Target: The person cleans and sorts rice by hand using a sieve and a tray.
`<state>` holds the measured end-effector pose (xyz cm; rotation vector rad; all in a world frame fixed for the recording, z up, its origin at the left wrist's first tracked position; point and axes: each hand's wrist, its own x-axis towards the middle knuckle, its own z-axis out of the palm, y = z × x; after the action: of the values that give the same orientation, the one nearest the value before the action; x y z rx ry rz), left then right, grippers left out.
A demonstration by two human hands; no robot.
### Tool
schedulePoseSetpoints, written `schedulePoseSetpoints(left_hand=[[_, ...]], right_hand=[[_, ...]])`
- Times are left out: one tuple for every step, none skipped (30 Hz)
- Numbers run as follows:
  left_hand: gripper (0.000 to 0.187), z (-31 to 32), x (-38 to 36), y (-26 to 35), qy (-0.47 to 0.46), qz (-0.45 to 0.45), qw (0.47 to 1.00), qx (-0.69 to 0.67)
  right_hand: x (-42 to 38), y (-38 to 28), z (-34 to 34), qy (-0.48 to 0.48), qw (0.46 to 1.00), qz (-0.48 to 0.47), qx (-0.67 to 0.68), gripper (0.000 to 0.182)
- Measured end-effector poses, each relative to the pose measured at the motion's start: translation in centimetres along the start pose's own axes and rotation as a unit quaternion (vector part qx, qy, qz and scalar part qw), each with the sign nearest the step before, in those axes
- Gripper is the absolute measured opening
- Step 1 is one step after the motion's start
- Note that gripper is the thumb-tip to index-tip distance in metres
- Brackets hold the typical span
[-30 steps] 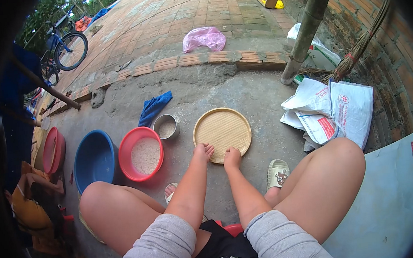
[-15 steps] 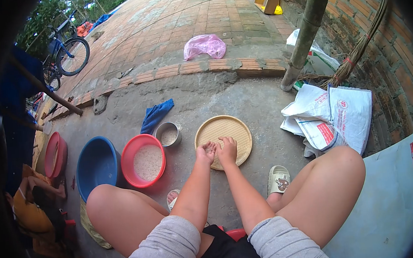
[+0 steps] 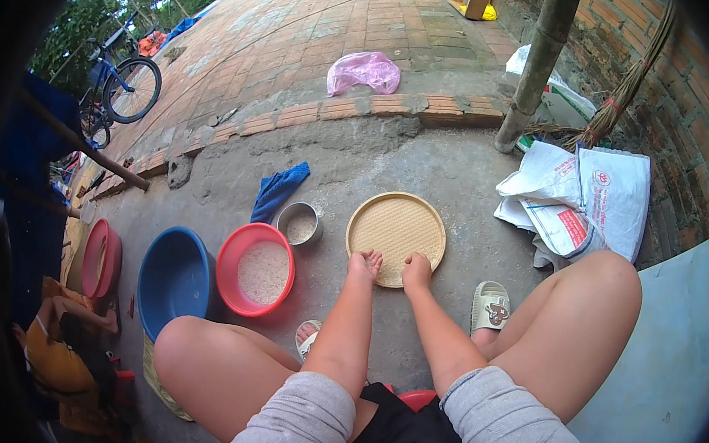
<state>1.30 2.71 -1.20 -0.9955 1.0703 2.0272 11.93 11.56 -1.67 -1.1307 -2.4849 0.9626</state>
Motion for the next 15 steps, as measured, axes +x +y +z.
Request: schedulePoseSetpoints(left_hand=[[0.028,-0.2,0.3,-0.1,-0.002,-0.01,1.0,0.016],[0.027,-0.5,0.6,-0.2,-0.004,-0.02,0.999,0.032],[0.027,-0.8,1.3,-0.4,-0.002,-0.021,0.999,0.031],[0.026,-1.1,2.1,-0.7,-0.026,-0.026,0.998,0.045],[0.025,-1.4,2.8,-1.0,-0.051,-0.032,0.996,0.06],[0.025,-1.4,2.6,-0.9,-0.051,-0.033,0.996,0.06],[0.025,-1.4,2.3,-0.8,-0.074,-0.047,0.996,0.005],[0.025,-1.2,2.1,-0.5,-0.098,-0.061,0.992,-0.049],[0.025,-1.3,2.4,-0.3,-0.1,-0.062,0.992,-0.047],[0.026,-1.3,2.7,-0.2,-0.082,-0.052,0.994,-0.052],[0.027,-1.2,3.0,0.0,-0.065,-0.042,0.995,-0.057],[0.027,-0.9,2.4,0.4,-0.071,-0.043,0.995,-0.057],[0.03,-0.6,1.6,0.9,-0.045,-0.027,0.997,-0.065],[0.033,-0.4,0.9,1.6,-0.018,-0.012,0.997,-0.073],[0.033,-0.3,1.1,2.6,-0.009,-0.005,0.995,-0.097]], right_hand=[[-0.1,-1.0,-0.1,-0.003,1.0,0.0,0.001,0.005],[-0.2,-2.1,-0.1,0.007,0.997,-0.017,0.072,0.004],[-0.1,-3.2,0.0,0.019,0.989,-0.034,0.141,0.003],[0.0,-3.9,0.3,0.017,0.989,-0.034,0.14,0.003],[0.2,-4.7,0.5,-0.022,0.977,-0.061,0.205,0.004],[0.4,-5.6,0.7,-0.059,0.957,-0.089,0.268,0.006],[0.4,-6.5,0.3,-0.074,0.951,-0.06,0.293,0.006],[0.6,-6.7,0.1,-0.072,0.952,-0.06,0.293,0.006],[0.8,-6.4,0.2,0.003,0.97,-0.086,0.225,0.008],[1.1,-6.0,0.2,0.078,0.979,-0.11,0.154,0.011],[1.1,-5.3,0.0,0.082,0.978,-0.112,0.153,0.011],[0.7,-4.5,-0.4,0.088,0.99,-0.079,0.08,0.017],[0.3,-3.7,-0.6,0.094,0.995,-0.045,0.007,0.023],[-0.3,-2.8,-0.8,0.099,0.994,-0.046,0.006,0.023],[-1.1,-1.6,-0.9,0.089,0.995,-0.035,-0.034,0.027]])
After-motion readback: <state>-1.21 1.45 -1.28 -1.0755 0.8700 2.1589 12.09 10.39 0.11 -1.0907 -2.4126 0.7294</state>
